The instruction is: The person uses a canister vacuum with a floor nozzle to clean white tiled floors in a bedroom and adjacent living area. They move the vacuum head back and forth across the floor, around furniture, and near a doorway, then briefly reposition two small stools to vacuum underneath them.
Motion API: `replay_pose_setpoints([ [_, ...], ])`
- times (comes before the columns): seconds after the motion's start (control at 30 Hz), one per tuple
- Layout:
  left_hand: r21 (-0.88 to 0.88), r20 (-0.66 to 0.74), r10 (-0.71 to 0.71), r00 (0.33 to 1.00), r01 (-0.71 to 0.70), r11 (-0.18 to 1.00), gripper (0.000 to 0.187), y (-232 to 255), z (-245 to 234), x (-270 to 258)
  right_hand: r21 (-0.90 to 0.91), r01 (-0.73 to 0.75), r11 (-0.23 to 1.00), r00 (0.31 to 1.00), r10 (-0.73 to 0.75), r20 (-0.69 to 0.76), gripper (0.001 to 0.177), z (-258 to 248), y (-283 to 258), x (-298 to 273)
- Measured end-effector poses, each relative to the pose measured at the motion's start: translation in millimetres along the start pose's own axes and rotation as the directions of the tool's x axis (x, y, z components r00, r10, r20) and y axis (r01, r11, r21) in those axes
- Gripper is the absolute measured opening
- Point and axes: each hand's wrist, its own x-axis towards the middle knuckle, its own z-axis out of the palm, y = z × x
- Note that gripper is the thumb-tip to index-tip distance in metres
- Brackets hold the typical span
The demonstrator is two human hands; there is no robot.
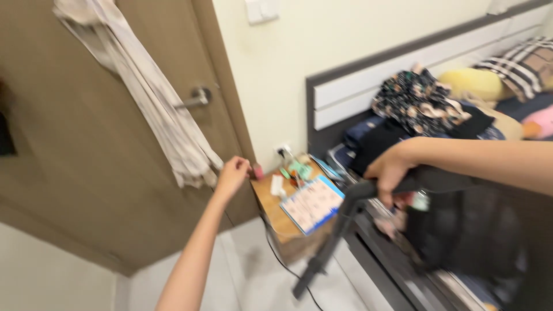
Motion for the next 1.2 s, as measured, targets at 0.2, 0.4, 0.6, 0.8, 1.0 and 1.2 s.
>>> replay_pose_setpoints([
  [0.2, 0.252, -0.052, -0.008, 0.999, 0.02, 0.967, 0.017, -17.8, -68.4, 104.9, -0.055, -0.151, 0.987, 0.977, 0.157, 0.147, 0.036, -87.0, -55.0, 31.8],
  [0.4, 0.518, -0.093, 0.389, 0.917, -0.289, 0.805, 0.03, -29.7, -87.8, 185.6, 0.024, -0.195, 0.981, 0.962, 0.186, 0.2, 0.036, -126.7, -66.6, 65.4],
  [0.6, 0.773, -0.119, 0.254, 0.96, -0.07, 0.63, 0.059, -18.6, -96.4, 237.1, 0.128, -0.216, 0.968, 0.959, 0.186, 0.213, 0.037, -154.7, -83.6, 76.3],
  [0.8, 0.733, -0.12, 0.067, 0.99, 0.043, 0.679, 0.079, -90.8, -78.5, 320.1, 0.212, -0.239, 0.948, 0.943, 0.174, 0.285, 0.037, -146.3, -88.7, 90.2],
  [1.0, 0.716, -0.105, 0.028, 0.994, 0.056, 0.696, 0.083, -85.6, -75.9, 332.4, 0.233, -0.25, 0.94, 0.938, 0.176, 0.297, 0.042, -139.7, -53.5, 115.0],
  [1.2, 0.634, -0.104, -0.047, 0.994, 0.103, 0.766, 0.094, -92.5, -77.9, 353.5, 0.245, -0.275, 0.93, 0.938, 0.203, 0.281, 0.044, -123.2, -35.7, 88.1],
])
